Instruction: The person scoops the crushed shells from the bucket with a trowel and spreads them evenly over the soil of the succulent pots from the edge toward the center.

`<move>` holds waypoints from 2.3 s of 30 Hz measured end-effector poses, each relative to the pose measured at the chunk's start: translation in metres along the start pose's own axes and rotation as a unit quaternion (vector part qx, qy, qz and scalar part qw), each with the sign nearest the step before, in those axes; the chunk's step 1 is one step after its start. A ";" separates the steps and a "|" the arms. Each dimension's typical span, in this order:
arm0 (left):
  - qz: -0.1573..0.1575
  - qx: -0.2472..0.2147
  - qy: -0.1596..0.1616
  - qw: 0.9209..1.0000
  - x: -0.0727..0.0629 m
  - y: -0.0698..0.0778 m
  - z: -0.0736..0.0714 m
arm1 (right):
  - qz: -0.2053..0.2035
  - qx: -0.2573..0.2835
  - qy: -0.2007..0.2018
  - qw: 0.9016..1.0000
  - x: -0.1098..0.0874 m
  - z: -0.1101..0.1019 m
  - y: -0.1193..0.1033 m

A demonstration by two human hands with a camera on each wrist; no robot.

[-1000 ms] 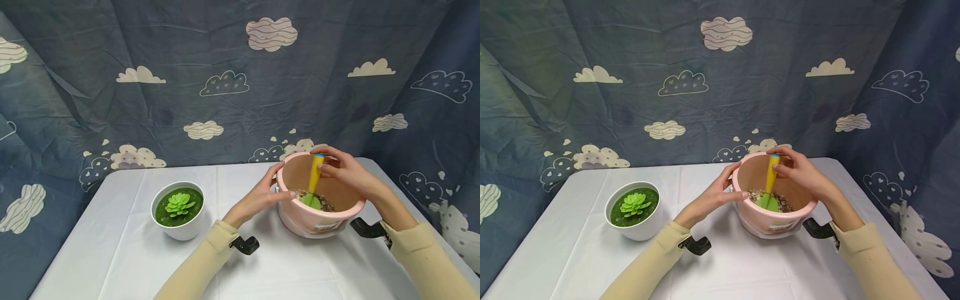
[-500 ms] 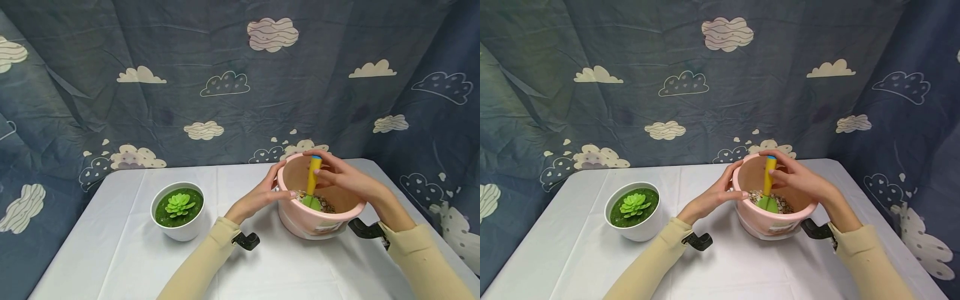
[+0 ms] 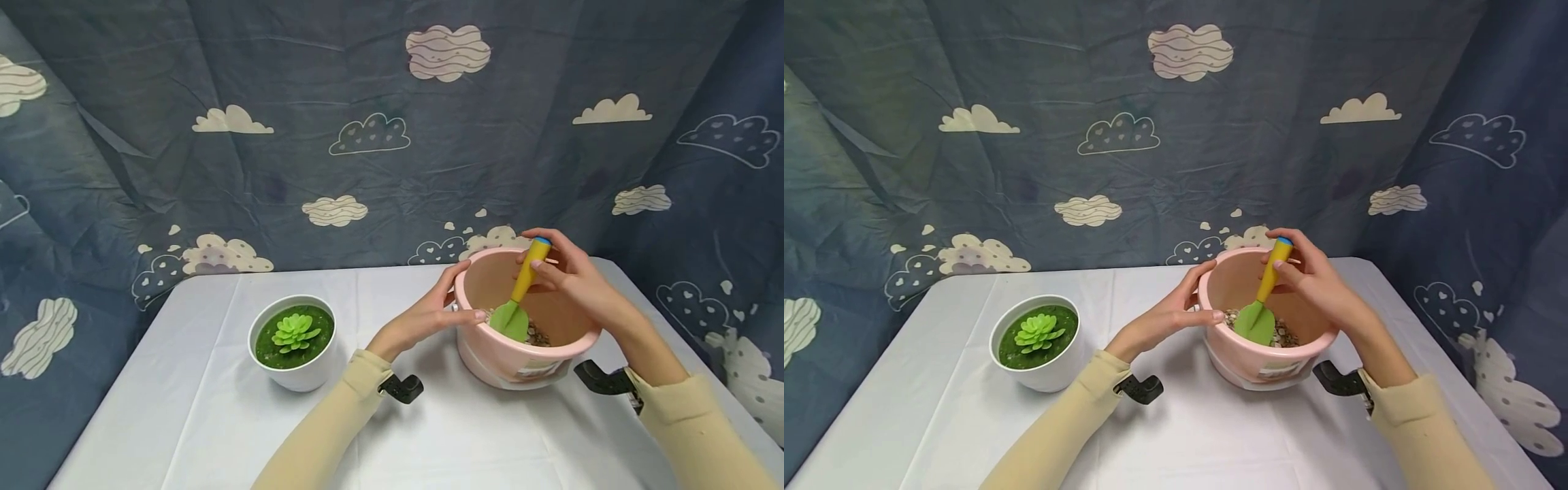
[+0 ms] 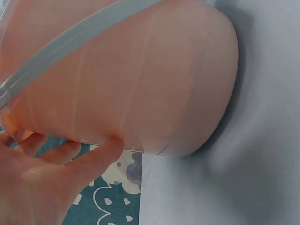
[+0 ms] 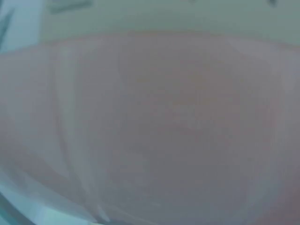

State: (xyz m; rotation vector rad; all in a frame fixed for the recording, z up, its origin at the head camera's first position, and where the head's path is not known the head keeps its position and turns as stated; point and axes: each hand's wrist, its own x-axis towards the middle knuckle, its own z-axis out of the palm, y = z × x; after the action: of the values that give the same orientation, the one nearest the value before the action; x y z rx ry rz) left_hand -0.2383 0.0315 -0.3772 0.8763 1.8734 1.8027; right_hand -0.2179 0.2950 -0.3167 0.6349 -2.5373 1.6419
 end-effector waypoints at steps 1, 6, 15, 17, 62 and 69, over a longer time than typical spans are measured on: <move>0.001 0.000 0.000 1.000 0.000 0.000 0.000 | -0.008 -0.010 0.020 1.000 0.000 0.000 0.000; 0.008 -0.010 -0.004 1.000 0.001 -0.001 -0.001 | -0.015 -0.061 0.103 0.993 -0.001 0.002 -0.001; 0.005 -0.005 -0.011 1.000 0.000 0.000 -0.003 | -0.003 -0.112 0.144 0.983 -0.001 0.000 0.001; 0.003 -0.007 -0.011 1.000 0.000 -0.001 -0.003 | 0.000 -0.120 0.142 0.983 0.000 -0.001 0.002; 0.005 -0.030 -0.009 0.999 0.001 -0.005 -0.004 | 0.045 -0.151 0.027 0.987 0.003 -0.016 0.004; 0.006 -0.028 -0.007 1.000 0.001 -0.004 -0.004 | 0.051 -0.148 0.014 0.988 0.006 -0.014 0.002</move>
State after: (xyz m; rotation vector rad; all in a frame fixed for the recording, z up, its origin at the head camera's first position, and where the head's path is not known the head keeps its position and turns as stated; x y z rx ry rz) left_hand -0.2418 0.0293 -0.3808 0.8800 1.8030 1.8434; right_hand -0.2262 0.3061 -0.3111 0.4586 -2.7555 1.2471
